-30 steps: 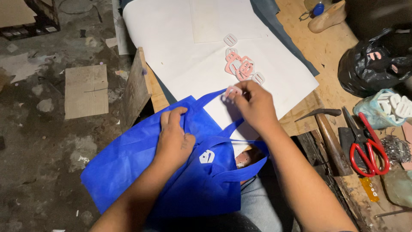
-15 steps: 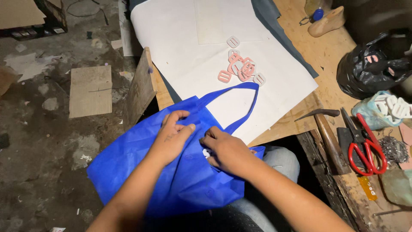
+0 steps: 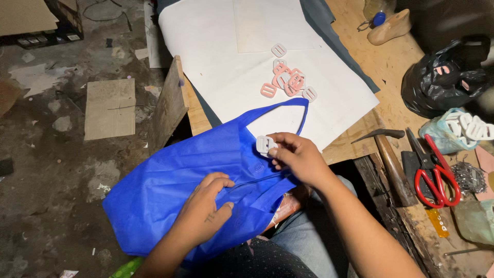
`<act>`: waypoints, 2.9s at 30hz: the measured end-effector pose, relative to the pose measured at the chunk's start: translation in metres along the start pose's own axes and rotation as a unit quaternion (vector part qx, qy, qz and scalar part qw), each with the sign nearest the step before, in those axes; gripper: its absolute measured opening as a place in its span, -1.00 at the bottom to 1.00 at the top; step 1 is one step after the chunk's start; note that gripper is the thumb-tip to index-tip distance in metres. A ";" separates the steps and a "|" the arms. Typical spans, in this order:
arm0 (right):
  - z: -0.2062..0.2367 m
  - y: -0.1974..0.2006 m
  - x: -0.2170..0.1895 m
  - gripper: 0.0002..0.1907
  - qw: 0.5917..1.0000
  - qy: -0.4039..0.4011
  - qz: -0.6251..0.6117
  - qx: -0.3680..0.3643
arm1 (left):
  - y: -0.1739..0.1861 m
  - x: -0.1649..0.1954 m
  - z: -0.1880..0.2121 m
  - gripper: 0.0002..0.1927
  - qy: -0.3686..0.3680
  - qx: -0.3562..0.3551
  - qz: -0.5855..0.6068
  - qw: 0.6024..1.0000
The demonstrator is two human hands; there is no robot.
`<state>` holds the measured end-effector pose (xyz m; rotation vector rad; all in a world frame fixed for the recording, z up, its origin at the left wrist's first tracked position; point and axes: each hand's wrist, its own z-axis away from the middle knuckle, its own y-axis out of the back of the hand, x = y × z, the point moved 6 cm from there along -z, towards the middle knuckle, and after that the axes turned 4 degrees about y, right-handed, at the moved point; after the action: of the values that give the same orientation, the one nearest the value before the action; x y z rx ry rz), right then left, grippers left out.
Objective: The person trims the edges of small white plastic buckles using a hammer and a chisel-like tool on a wooden board. They then use scissors to refine the edges and place the finished pieces into a blue bag.
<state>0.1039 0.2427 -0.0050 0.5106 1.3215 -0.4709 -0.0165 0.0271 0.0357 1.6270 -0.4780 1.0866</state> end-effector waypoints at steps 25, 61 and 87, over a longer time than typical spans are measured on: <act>-0.020 -0.017 -0.072 -0.80 0.967 0.167 0.141 -0.128 | 0.027 -0.010 0.036 -0.81 -0.009 0.311 0.098 0.945; 0.032 -0.187 -0.020 -0.61 0.883 0.188 0.319 -0.289 | 0.023 0.034 0.070 -0.84 -0.157 0.204 0.233 0.938; 0.000 -0.089 -0.061 -0.59 0.939 0.182 0.250 -0.153 | 0.035 0.040 0.049 -0.81 -0.260 0.201 0.034 0.944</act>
<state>0.0404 0.1736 0.0473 0.6655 1.5173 0.2635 -0.0034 -0.0212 0.0880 2.2923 -0.6899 0.8262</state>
